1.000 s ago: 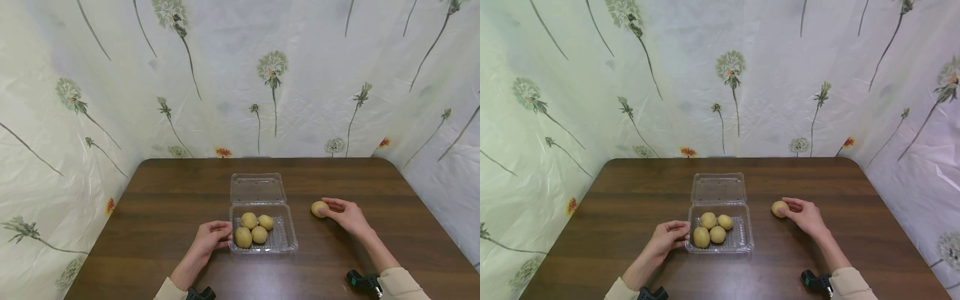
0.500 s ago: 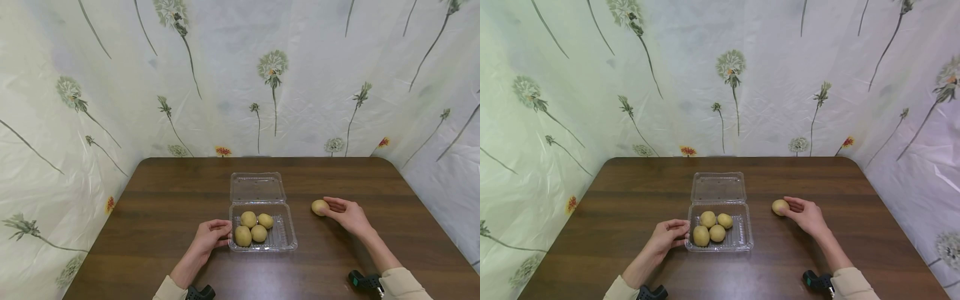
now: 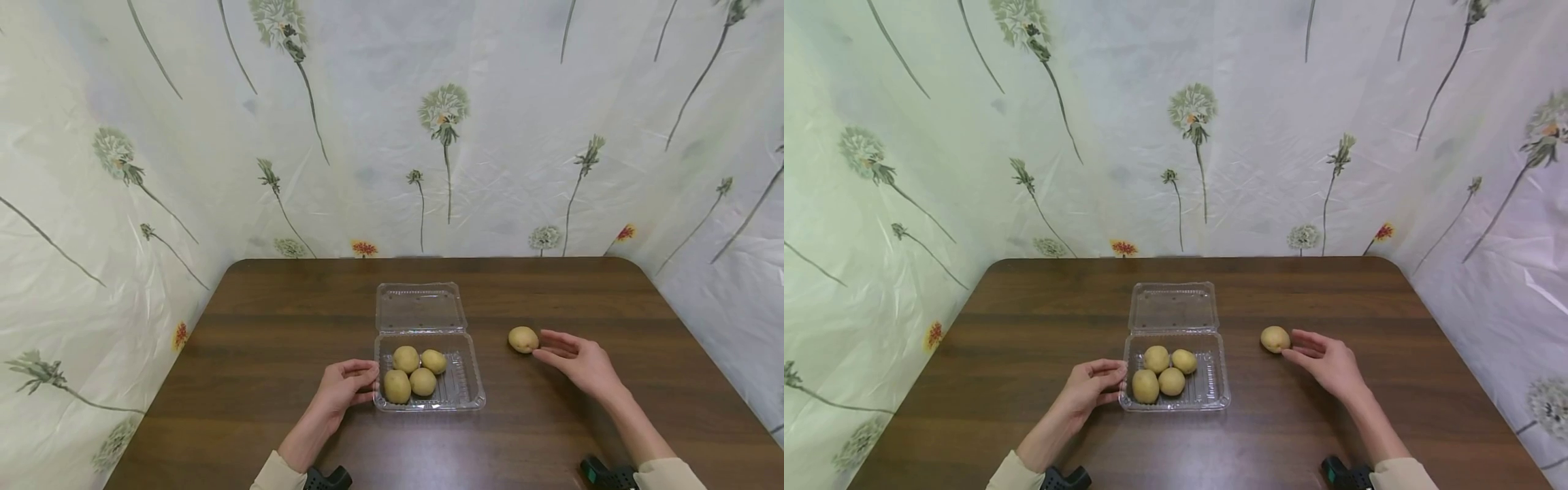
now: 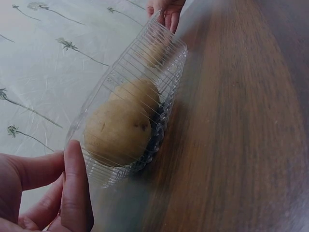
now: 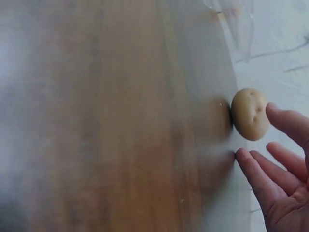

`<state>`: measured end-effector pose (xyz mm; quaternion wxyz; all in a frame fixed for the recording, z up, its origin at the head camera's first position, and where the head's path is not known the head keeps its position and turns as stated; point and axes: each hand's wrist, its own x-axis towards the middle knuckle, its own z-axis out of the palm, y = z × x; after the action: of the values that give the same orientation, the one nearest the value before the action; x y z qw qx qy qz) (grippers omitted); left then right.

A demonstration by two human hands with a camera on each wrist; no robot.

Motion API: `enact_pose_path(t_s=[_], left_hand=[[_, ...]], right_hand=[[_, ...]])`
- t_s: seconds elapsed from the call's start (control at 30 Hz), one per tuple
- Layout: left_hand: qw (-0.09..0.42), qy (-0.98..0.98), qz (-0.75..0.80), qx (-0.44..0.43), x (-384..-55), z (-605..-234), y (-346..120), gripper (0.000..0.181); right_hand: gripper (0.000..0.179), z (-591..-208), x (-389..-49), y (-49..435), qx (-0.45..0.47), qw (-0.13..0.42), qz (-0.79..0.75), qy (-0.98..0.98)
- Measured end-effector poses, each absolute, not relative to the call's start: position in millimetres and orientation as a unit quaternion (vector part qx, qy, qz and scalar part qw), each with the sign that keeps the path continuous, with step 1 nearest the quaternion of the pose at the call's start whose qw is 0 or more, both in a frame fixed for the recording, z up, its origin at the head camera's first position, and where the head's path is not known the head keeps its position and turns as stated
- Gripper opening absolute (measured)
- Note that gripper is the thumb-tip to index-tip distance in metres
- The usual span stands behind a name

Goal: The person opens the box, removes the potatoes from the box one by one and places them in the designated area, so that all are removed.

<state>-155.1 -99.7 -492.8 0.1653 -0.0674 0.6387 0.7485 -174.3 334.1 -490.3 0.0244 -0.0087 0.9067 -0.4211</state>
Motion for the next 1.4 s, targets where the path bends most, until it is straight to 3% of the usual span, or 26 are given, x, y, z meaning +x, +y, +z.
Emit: enact_pose_path(t_s=[0.57,1.4], left_hand=[[0.167,0.633,0.753,-0.068,-156,-492,-99,0.036],[0.168,0.641,0.746,-0.072,-155,-489,-99,0.036]], right_hand=[[0.066,-490,-156,333,0.007,0.014,-0.402,0.916],[0.048,-482,-143,303,-0.033,0.015,-0.446,0.894]])
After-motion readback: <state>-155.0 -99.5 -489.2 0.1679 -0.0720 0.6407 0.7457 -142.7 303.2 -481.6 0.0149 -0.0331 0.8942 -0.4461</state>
